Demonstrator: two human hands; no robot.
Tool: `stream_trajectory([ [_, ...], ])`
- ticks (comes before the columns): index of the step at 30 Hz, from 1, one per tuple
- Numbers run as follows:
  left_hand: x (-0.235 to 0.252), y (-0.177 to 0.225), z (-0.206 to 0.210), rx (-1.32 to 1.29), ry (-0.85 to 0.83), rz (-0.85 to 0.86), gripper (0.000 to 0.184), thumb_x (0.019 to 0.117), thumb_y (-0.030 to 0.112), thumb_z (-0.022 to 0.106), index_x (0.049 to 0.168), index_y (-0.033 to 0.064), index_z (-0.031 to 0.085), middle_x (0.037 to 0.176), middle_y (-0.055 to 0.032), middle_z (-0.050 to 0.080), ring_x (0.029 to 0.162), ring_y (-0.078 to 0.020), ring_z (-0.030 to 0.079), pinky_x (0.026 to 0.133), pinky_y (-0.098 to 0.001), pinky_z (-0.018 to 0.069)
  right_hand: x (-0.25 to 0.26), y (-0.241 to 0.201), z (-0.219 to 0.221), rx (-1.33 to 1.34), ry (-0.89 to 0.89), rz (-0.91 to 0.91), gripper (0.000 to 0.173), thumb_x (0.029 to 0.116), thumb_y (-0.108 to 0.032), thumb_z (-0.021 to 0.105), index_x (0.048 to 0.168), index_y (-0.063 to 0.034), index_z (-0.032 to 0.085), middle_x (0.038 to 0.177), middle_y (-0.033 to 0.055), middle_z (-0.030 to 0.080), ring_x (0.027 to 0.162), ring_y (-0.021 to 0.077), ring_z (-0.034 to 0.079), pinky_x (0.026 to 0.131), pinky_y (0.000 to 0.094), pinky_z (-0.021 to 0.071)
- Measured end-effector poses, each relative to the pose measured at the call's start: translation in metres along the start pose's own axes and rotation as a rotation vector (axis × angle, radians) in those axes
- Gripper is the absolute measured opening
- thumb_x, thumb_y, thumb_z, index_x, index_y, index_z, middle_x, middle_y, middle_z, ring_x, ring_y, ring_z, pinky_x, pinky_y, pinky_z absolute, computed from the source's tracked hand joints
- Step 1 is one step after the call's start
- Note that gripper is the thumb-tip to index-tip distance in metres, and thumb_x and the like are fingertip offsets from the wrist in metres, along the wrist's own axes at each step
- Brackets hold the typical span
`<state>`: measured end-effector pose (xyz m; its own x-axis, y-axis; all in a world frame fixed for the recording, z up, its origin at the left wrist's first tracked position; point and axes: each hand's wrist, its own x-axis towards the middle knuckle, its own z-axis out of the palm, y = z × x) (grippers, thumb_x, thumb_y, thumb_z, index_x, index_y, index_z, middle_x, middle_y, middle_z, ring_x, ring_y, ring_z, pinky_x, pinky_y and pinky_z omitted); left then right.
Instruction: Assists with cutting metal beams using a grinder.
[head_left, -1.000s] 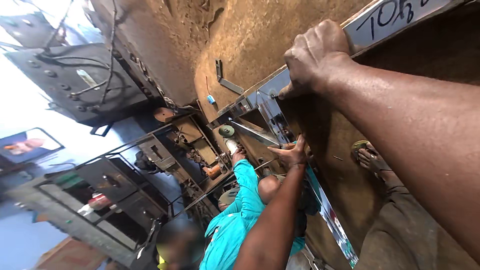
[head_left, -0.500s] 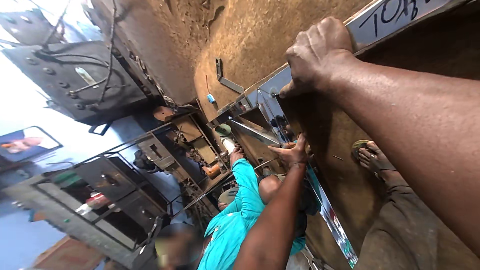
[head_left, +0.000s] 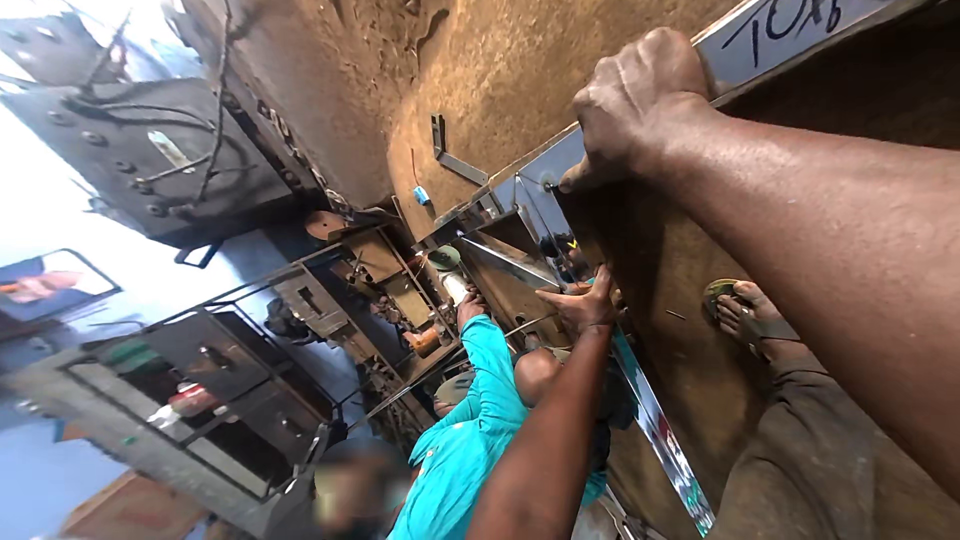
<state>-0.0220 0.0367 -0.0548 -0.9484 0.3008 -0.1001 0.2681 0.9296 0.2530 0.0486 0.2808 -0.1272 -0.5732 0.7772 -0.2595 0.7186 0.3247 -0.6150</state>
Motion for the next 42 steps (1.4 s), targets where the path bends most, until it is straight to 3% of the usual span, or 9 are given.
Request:
stream_trajectory([
  [4,-0.0003,0.0011,-0.0003,0.025,0.000,-0.007,0.128,0.0640,0.036,0.097,0.158,0.0052,0.016,0.117,-0.0218,0.063,0.097,-0.0277,0.065,0.085,-0.0487,0.0573,-0.0002,0.0003,-0.0009,0.004,0.000,0.003,0.090,0.0506,-0.099,0.046,0.070,-0.0123,0.057,0.066,0.0175,0.057,0.063,0.0418,0.060,0.049,0.0602,0.0407],
  [13,0.0033,-0.0055,0.0035,-0.022,0.045,0.072,0.110,0.0591,0.039,0.096,0.142,0.0045,0.032,0.092,-0.0095,0.059,0.076,-0.0174,0.060,0.072,-0.0416,0.0567,0.0012,-0.0001,-0.0009,-0.011,-0.012,0.023,0.087,0.0493,-0.096,0.050,0.070,-0.0118,0.056,0.065,0.0176,0.056,0.062,0.0419,0.059,0.048,0.0591,0.0394],
  [19,0.0014,-0.0027,0.0023,-0.008,0.027,0.039,0.123,0.0617,0.039,0.096,0.154,0.0042,0.022,0.108,-0.0165,0.061,0.087,-0.0215,0.062,0.079,-0.0440,0.0570,0.0008,0.0004,-0.0014,-0.004,-0.005,0.012,0.090,0.0493,-0.099,0.048,0.070,-0.0114,0.056,0.066,0.0186,0.057,0.063,0.0427,0.060,0.048,0.0597,0.0398],
  [25,0.0014,-0.0014,0.0012,0.025,0.022,0.006,0.129,0.0601,0.043,0.097,0.157,0.0061,0.019,0.115,-0.0201,0.062,0.095,-0.0262,0.064,0.083,-0.0483,0.0571,0.0005,0.0006,-0.0011,0.000,0.000,0.010,0.091,0.0490,-0.099,0.048,0.072,-0.0113,0.057,0.068,0.0183,0.058,0.064,0.0423,0.061,0.048,0.0592,0.0402],
  [30,0.0010,-0.0036,0.0021,-0.027,0.027,0.043,0.120,0.0601,0.040,0.096,0.150,0.0048,0.026,0.097,-0.0134,0.062,0.079,-0.0214,0.062,0.074,-0.0465,0.0568,0.0002,0.0007,-0.0011,-0.003,-0.003,0.019,0.091,0.0485,-0.099,0.047,0.069,-0.0114,0.056,0.066,0.0182,0.057,0.063,0.0422,0.060,0.048,0.0599,0.0399],
  [37,0.0019,-0.0047,0.0035,-0.041,0.042,0.058,0.120,0.0589,0.038,0.097,0.150,0.0030,0.027,0.107,-0.0180,0.061,0.087,-0.0232,0.062,0.079,-0.0457,0.0567,0.0006,0.0007,-0.0005,-0.001,0.003,0.012,0.092,0.0481,-0.101,0.046,0.070,-0.0119,0.056,0.066,0.0176,0.057,0.062,0.0421,0.060,0.048,0.0596,0.0399],
  [42,0.0021,-0.0056,0.0045,-0.077,0.043,0.069,0.120,0.0589,0.035,0.097,0.150,0.0039,0.027,0.105,-0.0160,0.062,0.085,-0.0213,0.063,0.078,-0.0437,0.0575,0.0007,0.0001,-0.0001,-0.008,-0.005,0.009,0.092,0.0497,-0.100,0.046,0.070,-0.0112,0.056,0.066,0.0177,0.056,0.062,0.0417,0.060,0.048,0.0590,0.0399],
])
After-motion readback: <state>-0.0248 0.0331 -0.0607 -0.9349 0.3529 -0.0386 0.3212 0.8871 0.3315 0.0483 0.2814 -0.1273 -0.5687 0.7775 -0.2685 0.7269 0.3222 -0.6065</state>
